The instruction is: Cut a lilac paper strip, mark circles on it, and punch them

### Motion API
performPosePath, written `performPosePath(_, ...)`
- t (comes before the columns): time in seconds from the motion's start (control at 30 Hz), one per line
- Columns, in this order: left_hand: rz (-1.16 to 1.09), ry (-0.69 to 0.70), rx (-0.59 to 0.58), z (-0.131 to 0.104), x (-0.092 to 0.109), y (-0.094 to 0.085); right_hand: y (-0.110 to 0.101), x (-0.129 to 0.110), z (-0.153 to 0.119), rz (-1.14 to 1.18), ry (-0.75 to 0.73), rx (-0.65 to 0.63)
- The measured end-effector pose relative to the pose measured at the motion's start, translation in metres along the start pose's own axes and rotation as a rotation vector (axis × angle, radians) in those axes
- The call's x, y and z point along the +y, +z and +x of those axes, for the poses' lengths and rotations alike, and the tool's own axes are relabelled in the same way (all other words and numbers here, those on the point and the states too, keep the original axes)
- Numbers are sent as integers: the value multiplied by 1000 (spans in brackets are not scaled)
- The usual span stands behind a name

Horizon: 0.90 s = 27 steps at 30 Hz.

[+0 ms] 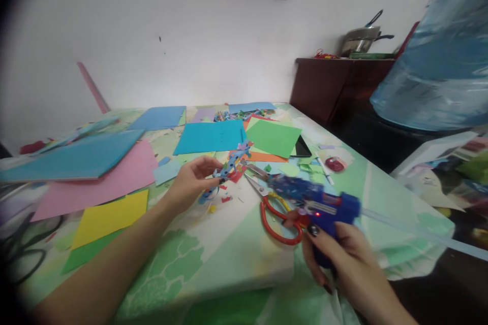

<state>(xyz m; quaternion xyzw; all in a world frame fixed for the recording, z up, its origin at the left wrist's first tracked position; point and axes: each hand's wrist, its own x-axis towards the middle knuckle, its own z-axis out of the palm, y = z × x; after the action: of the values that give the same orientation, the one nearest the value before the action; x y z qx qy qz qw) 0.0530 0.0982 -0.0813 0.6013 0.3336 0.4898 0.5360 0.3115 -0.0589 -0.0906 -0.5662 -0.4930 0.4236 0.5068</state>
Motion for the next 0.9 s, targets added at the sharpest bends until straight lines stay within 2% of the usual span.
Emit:
performPosePath(0.1,14,21,-7,-1,1,1,22,-7,5,48,39,-183)
performPosePath(0.17,26,20,-24,-2,2,2,32,-10,11,22,21,-206)
performPosePath(0.37,20,-7,-80,-6,8,6,48,-15,19,-99,-49,-203)
performPosePath(0.9,-7,-1,-123,-6,6,6,54,-1,24,-260,-111,-134)
